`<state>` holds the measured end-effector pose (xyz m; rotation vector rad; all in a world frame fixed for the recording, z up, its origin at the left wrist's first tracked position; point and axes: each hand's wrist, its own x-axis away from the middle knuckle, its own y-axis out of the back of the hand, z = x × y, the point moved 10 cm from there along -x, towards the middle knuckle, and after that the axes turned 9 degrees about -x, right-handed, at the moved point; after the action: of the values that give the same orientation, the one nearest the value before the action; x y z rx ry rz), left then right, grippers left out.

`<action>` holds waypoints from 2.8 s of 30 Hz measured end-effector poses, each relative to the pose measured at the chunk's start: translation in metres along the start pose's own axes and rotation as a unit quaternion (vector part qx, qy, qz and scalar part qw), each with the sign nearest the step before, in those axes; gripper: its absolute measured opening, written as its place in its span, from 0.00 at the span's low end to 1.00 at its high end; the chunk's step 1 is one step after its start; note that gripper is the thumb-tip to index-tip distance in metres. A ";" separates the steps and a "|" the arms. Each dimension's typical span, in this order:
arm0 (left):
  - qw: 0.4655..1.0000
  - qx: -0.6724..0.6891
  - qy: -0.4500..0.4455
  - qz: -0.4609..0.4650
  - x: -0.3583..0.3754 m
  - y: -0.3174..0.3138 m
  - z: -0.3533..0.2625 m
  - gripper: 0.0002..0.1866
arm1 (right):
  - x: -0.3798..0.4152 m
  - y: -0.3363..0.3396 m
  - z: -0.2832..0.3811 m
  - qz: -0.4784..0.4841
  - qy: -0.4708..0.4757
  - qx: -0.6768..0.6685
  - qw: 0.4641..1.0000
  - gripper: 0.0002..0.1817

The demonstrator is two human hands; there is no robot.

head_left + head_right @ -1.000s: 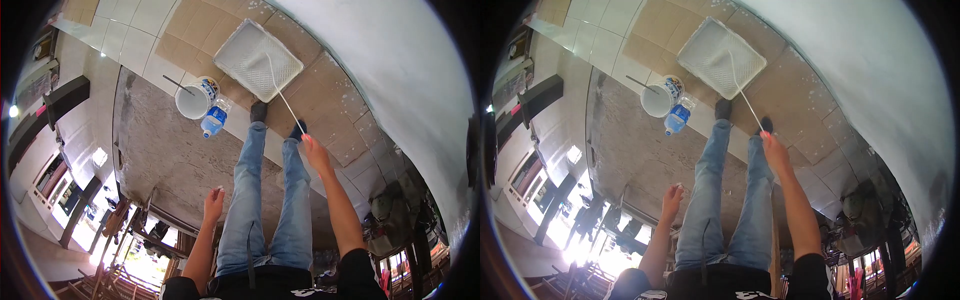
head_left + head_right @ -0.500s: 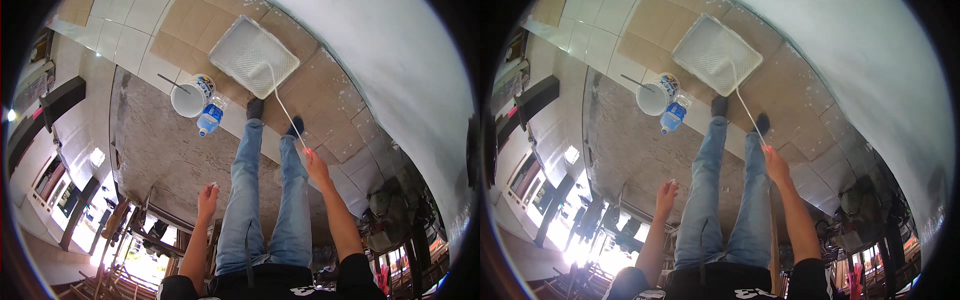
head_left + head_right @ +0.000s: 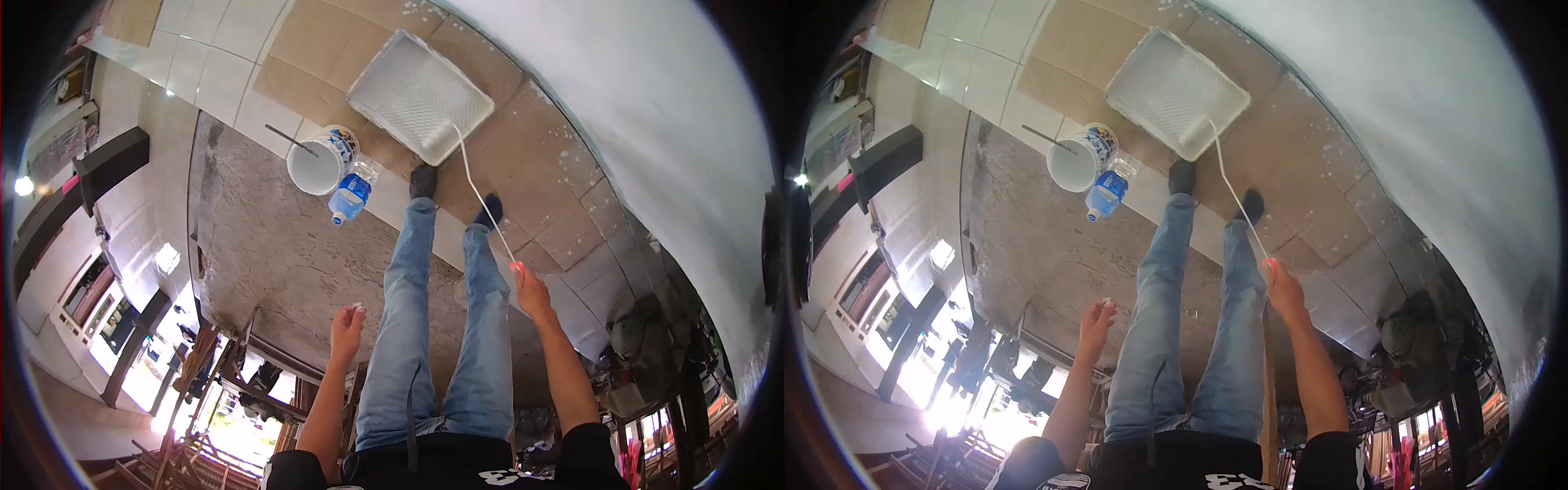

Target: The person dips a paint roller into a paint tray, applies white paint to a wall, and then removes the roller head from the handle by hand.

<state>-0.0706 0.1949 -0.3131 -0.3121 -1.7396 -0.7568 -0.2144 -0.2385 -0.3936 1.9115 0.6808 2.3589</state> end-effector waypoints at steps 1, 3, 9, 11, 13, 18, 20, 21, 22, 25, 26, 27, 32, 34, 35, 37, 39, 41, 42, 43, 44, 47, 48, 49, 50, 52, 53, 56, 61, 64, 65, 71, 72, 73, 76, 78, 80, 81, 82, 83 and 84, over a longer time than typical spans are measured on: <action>1.000 0.002 0.005 0.002 0.001 -0.003 0.002 0.17 | -0.008 -0.003 0.003 -0.006 0.012 -0.002 1.000 0.24; 1.000 0.007 0.013 0.005 0.002 -0.008 0.004 0.17 | -0.017 -0.005 0.014 -0.008 0.025 -0.009 1.000 0.24; 1.000 -0.020 0.017 -0.001 0.008 -0.007 0.010 0.18 | -0.062 -0.027 0.103 -0.003 0.055 -0.036 0.998 0.26; 1.000 0.016 0.001 -0.025 0.009 -0.001 0.000 0.15 | -0.064 -0.022 0.117 0.002 0.055 -0.039 0.998 0.26; 0.999 0.032 -0.002 -0.036 0.016 0.007 -0.004 0.14 | -0.045 -0.011 0.113 0.008 0.064 -0.071 0.995 0.28; 1.000 0.000 0.013 -0.013 0.009 0.006 0.012 0.18 | -0.006 0.030 0.031 0.015 0.018 -0.044 0.999 0.28; 1.000 0.003 0.015 -0.003 0.003 0.001 0.029 0.18 | -0.004 0.040 0.011 0.032 -0.012 -0.027 0.999 0.27; 1.000 0.004 0.017 0.004 0.002 -0.002 0.036 0.18 | 0.000 0.035 0.010 0.090 -0.110 -0.100 0.985 0.26; 1.000 0.007 0.023 0.004 0.004 -0.004 0.036 0.18 | -0.011 0.037 0.022 0.055 -0.055 -0.103 0.992 0.26; 0.999 0.014 0.030 -0.002 0.007 -0.005 0.038 0.18 | -0.046 0.024 0.063 -0.011 0.070 -0.115 0.991 0.28; 1.000 0.014 0.027 -0.004 0.007 -0.005 0.039 0.18 | -0.057 0.016 0.085 -0.009 0.079 -0.122 0.989 0.29; 1.000 0.013 0.025 -0.005 0.008 -0.003 0.040 0.18 | -0.066 0.007 0.103 -0.018 0.075 -0.103 0.992 0.29; 0.999 0.029 0.016 -0.025 0.012 0.015 0.033 0.18 | -0.056 0.001 0.112 -0.016 0.044 -0.103 0.994 0.29; 0.999 0.040 0.020 -0.031 0.011 0.016 0.033 0.16 | -0.035 0.003 0.070 -0.015 0.061 -0.132 0.989 0.29; 0.998 0.053 0.027 -0.037 0.012 0.015 0.036 0.15 | -0.026 0.003 0.047 -0.011 0.065 -0.140 0.988 0.29; 0.996 0.065 0.043 -0.042 0.016 0.012 0.047 0.14 | -0.006 0.004 0.012 -0.009 0.013 -0.085 0.996 0.28; 0.996 0.055 0.058 -0.034 0.021 0.006 0.057 0.14 | -0.008 -0.006 0.007 0.004 -0.019 -0.068 0.997 0.29; 0.996 0.058 0.063 -0.028 0.025 0.000 0.063 0.14 | -0.011 -0.017 0.017 0.002 -0.016 -0.077 0.997 0.29; 0.996 0.058 0.066 -0.024 0.026 -0.002 0.064 0.14 | -0.017 -0.019 0.037 -0.006 0.002 -0.092 0.996 0.30; 0.997 0.047 0.064 -0.020 0.025 -0.002 0.065 0.15 | -0.024 -0.020 0.058 -0.014 0.021 -0.108 0.994 0.30; 0.997 0.035 0.063 -0.017 0.024 -0.002 0.065 0.16 | -0.032 -0.022 0.078 -0.009 0.031 -0.112 0.993 0.30; 0.998 0.011 0.061 -0.014 0.023 0.004 0.058 0.17 | -0.065 -0.027 0.110 0.002 0.014 -0.081 0.997 0.30; 0.998 0.006 0.061 -0.015 0.023 0.008 0.055 0.17 | -0.070 -0.029 0.113 0.006 0.002 -0.062 0.998 0.30; 0.998 0.014 0.058 -0.023 0.025 0.012 0.054 0.17 | -0.066 -0.029 0.112 0.015 0.002 -0.068 0.998 0.30; 0.998 0.024 0.052 -0.030 0.024 0.014 0.051 0.17 | -0.063 -0.024 0.111 0.021 0.004 -0.073 0.997 0.30; 0.998 0.036 0.047 -0.034 0.021 0.014 0.047 0.17 | -0.049 -0.004 0.113 0.015 0.028 -0.094 0.995 0.30; 0.998 0.036 0.049 -0.031 0.020 0.014 0.050 0.17 | -0.029 0.009 0.108 0.004 0.047 -0.110 0.993 0.30; 0.997 0.032 0.061 -0.023 0.018 0.009 0.062 0.18 | -0.002 0.032 0.068 -0.005 0.033 -0.062 0.997 0.30; 0.997 0.034 0.069 -0.013 0.021 0.001 0.063 0.19 | -0.029 0.028 0.046 -0.006 0.024 -0.020 0.999 0.31; 0.997 0.033 0.066 -0.018 0.022 0.002 0.061 0.20 | -0.055 0.013 0.079 0.004 0.025 -0.047 0.999 0.34; 0.997 0.033 0.066 -0.018 0.019 0.003 0.064 0.20 | -0.067 0.009 0.091 0.003 0.022 -0.032 0.999 0.34; 0.996 0.046 0.071 -0.036 0.025 0.020 0.063 0.20 | -0.054 0.008 0.114 0.009 0.045 -0.071 0.996 0.34; 0.996 0.044 0.071 -0.036 0.024 0.020 0.063 0.20 | -0.035 0.013 0.105 0.007 0.060 -0.097 0.993 0.34; 0.996 0.051 0.069 -0.040 0.024 0.019 0.062 0.18 | -0.025 0.011 0.078 0.011 0.048 -0.087 0.995 0.33; 0.994 0.069 0.067 -0.049 0.025 0.017 0.065 0.13 | -0.013 0.003 0.026 0.006 0.001 -0.035 0.999 0.30; 0.995 0.069 0.069 -0.038 0.024 0.011 0.070 0.14 | -0.014 0.001 0.023 0.003 -0.002 -0.032 0.999 0.30; 0.994 0.071 0.075 -0.039 0.028 0.008 0.066 0.14 | -0.020 0.000 0.065 0.005 0.026 -0.072 0.997 0.31; 0.994 0.072 0.077 -0.040 0.028 0.007 0.063 0.14 | -0.028 -0.002 0.084 0.013 0.027 -0.090 0.996 0.32; 0.994 0.074 0.074 -0.044 0.026 0.007 0.062 0.14 | -0.039 -0.005 0.102 0.020 0.031 -0.107 0.994 0.33; 0.993 0.074 0.073 -0.048 0.026 0.008 0.063 0.14 | -0.052 -0.012 0.107 0.015 0.015 -0.077 0.997 0.32; 0.993 0.074 0.071 -0.050 0.029 0.011 0.062 0.14 | -0.064 -0.020 0.108 0.009 -0.001 -0.048 0.999 0.32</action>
<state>-0.1210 0.2372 -0.2908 -0.0682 -1.6752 -0.7010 -0.1029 -0.2049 -0.4438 1.8884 0.5419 2.3532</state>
